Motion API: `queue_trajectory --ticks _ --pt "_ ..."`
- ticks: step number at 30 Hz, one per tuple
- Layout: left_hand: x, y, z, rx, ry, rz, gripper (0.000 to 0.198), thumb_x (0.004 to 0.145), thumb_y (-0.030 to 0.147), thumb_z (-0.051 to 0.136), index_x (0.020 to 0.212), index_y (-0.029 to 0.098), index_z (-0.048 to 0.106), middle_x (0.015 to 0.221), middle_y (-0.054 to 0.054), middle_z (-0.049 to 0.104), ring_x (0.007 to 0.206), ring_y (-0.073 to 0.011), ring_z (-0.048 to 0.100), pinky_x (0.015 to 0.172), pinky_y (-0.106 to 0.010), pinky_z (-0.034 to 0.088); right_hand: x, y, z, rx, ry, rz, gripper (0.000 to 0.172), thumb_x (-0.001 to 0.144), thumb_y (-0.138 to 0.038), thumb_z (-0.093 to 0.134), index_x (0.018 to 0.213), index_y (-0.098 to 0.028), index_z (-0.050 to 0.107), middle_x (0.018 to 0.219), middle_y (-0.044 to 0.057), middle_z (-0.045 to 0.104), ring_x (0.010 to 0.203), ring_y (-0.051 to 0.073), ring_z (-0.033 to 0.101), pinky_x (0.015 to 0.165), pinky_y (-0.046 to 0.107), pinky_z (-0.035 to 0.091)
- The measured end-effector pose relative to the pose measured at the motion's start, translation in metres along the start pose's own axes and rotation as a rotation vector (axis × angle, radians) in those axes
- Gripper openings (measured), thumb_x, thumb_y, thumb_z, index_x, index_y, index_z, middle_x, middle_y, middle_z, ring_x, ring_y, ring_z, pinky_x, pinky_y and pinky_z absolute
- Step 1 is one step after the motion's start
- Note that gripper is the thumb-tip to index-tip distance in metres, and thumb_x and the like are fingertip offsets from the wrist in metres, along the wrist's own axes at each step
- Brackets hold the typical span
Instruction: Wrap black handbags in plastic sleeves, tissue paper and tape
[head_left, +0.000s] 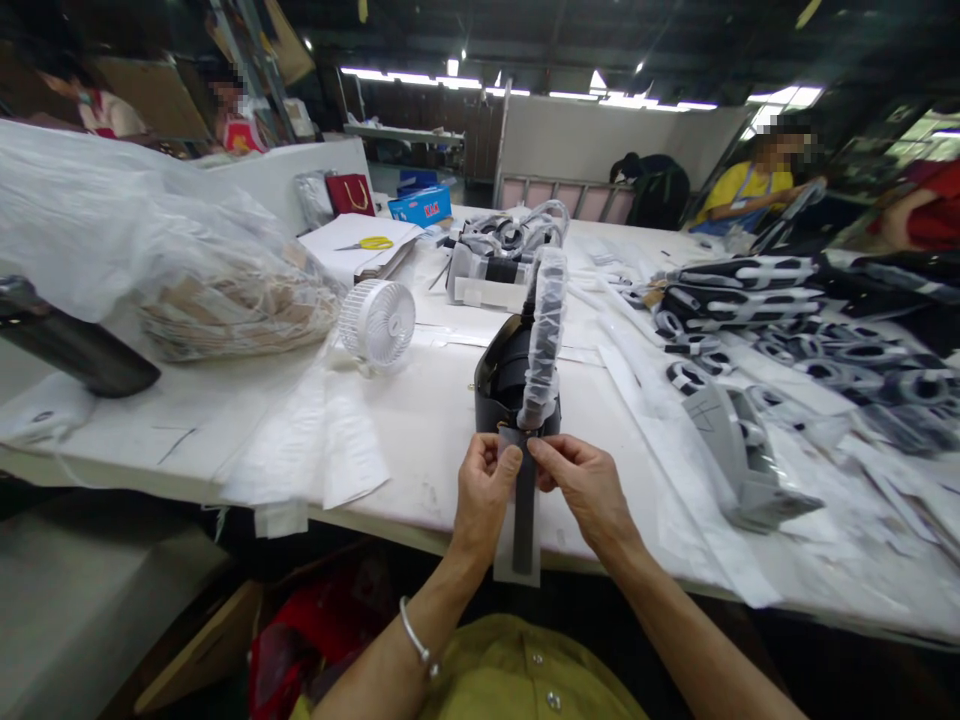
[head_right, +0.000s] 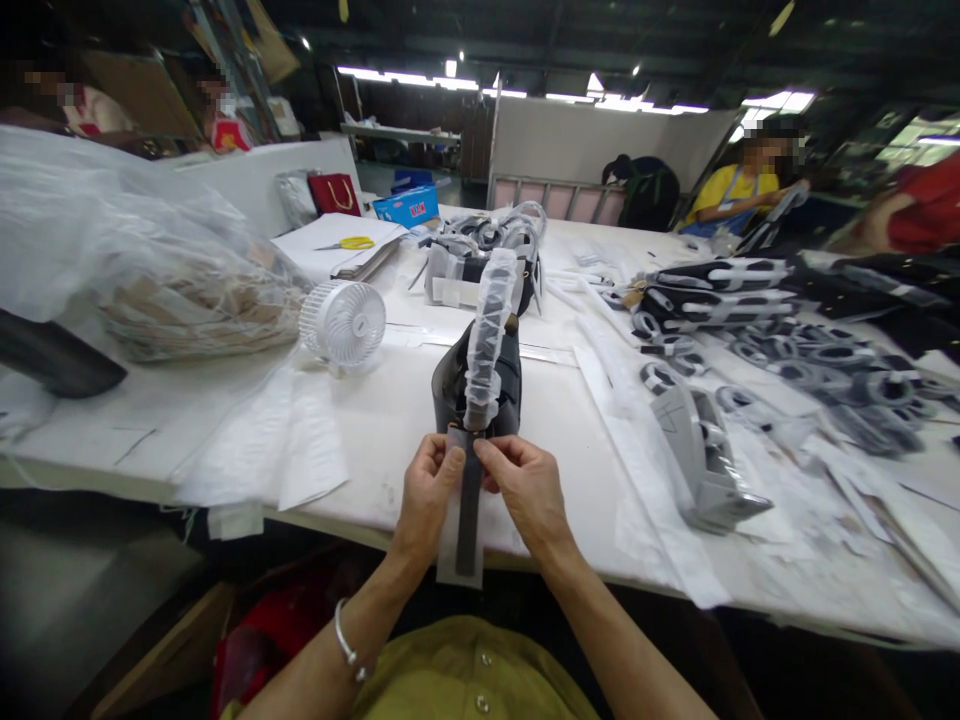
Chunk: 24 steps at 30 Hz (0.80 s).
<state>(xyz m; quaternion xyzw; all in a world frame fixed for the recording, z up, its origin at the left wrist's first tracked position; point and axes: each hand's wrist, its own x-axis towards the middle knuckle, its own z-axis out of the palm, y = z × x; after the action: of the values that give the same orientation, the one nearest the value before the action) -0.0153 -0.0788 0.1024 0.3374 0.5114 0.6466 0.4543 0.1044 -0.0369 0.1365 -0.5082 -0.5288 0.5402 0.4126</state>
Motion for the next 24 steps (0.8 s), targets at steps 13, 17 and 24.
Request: queue_trajectory --ticks 13,17,24 --pt "-0.003 0.012 -0.002 0.660 0.142 0.419 0.017 0.089 0.026 0.061 0.075 0.018 0.059 0.069 0.002 0.057 0.063 -0.0112 0.053 0.063 -0.023 0.041 0.002 0.001 0.008 -0.170 0.062 -0.122 0.035 0.075 -0.050 0.074 0.065 -0.017 0.068 0.057 0.001 0.064 0.053 0.014 0.058 0.052 0.024 0.047" --pt "-0.005 0.005 -0.003 0.841 0.126 0.694 0.011 0.093 0.017 0.054 0.084 0.018 0.061 0.074 0.000 0.059 0.067 -0.0124 0.057 0.065 -0.023 0.045 0.000 0.001 0.011 -0.054 0.043 -0.082 0.037 0.072 -0.051 0.076 0.063 -0.016 0.067 0.054 0.000 0.061 0.050 0.014 0.056 0.050 0.024 0.046" --pt "-0.013 0.009 -0.002 1.045 0.093 0.892 0.015 0.092 0.006 0.049 0.098 0.015 0.060 0.078 -0.004 0.060 0.070 -0.0157 0.059 0.064 -0.026 0.050 0.003 -0.007 0.004 0.167 -0.122 0.112 0.046 0.062 -0.057 0.082 0.068 -0.014 0.068 0.062 0.004 0.068 0.055 0.016 0.062 0.056 0.029 0.056"
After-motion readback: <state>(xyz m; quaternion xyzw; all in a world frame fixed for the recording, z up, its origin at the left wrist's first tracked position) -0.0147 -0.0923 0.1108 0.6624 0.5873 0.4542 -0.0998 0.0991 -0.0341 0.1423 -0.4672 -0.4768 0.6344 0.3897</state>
